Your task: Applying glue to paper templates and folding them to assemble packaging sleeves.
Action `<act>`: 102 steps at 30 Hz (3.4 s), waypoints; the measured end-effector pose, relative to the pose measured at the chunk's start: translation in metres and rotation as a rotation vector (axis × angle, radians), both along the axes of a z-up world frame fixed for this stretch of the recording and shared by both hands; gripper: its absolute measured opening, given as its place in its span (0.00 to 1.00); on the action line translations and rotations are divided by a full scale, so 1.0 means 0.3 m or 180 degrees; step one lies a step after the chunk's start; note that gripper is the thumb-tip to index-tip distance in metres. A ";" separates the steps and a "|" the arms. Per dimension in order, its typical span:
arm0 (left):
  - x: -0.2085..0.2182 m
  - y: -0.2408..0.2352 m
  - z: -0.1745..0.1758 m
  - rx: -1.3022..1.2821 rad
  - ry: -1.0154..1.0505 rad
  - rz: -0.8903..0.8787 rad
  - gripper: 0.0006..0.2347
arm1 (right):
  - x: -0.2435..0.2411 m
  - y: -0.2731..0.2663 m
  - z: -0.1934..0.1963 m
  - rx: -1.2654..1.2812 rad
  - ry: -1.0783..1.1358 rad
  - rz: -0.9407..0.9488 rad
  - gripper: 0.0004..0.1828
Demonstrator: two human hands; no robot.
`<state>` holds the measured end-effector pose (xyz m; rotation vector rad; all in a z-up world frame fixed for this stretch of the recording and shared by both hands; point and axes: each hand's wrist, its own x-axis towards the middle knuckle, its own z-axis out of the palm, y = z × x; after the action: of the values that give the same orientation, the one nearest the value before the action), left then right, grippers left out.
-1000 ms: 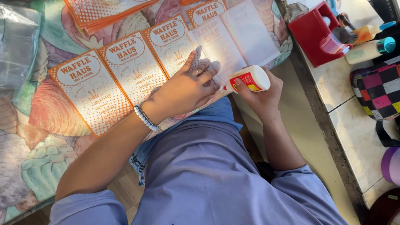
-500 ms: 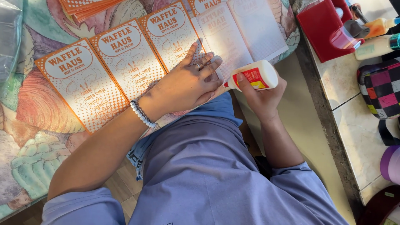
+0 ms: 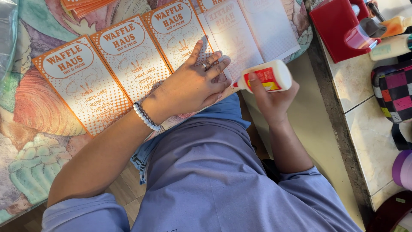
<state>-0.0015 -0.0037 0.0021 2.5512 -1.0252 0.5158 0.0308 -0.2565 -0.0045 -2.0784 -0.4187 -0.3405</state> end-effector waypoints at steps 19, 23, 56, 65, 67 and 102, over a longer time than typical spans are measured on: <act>-0.005 0.004 -0.016 -0.0060 0.0014 -0.0008 0.08 | 0.084 -0.070 -0.011 0.0397 -0.0241 -0.0616 0.13; -0.003 0.003 -0.014 -0.0071 0.0032 -0.0025 0.08 | 0.116 -0.073 0.019 0.0423 -0.0602 -0.0477 0.11; -0.004 0.004 -0.009 -0.0006 0.0010 0.0041 0.09 | 0.139 -0.087 0.028 0.0326 -0.0766 -0.0528 0.12; -0.002 0.006 -0.003 -0.0043 -0.0038 0.0013 0.08 | 0.124 -0.110 -0.056 0.0492 -0.0465 -0.0793 0.15; 0.000 0.006 -0.007 0.0039 -0.0063 0.0041 0.07 | 0.149 -0.112 -0.002 0.0467 -0.0537 -0.0709 0.14; 0.031 -0.022 0.016 0.0176 0.0190 0.0791 0.19 | 0.116 -0.248 -0.076 0.0966 -0.0366 -0.1157 0.20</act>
<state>0.0077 -0.0104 0.0068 2.7426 -0.7151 0.4776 0.0657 -0.3308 -0.0273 -1.8345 -0.0459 -0.6971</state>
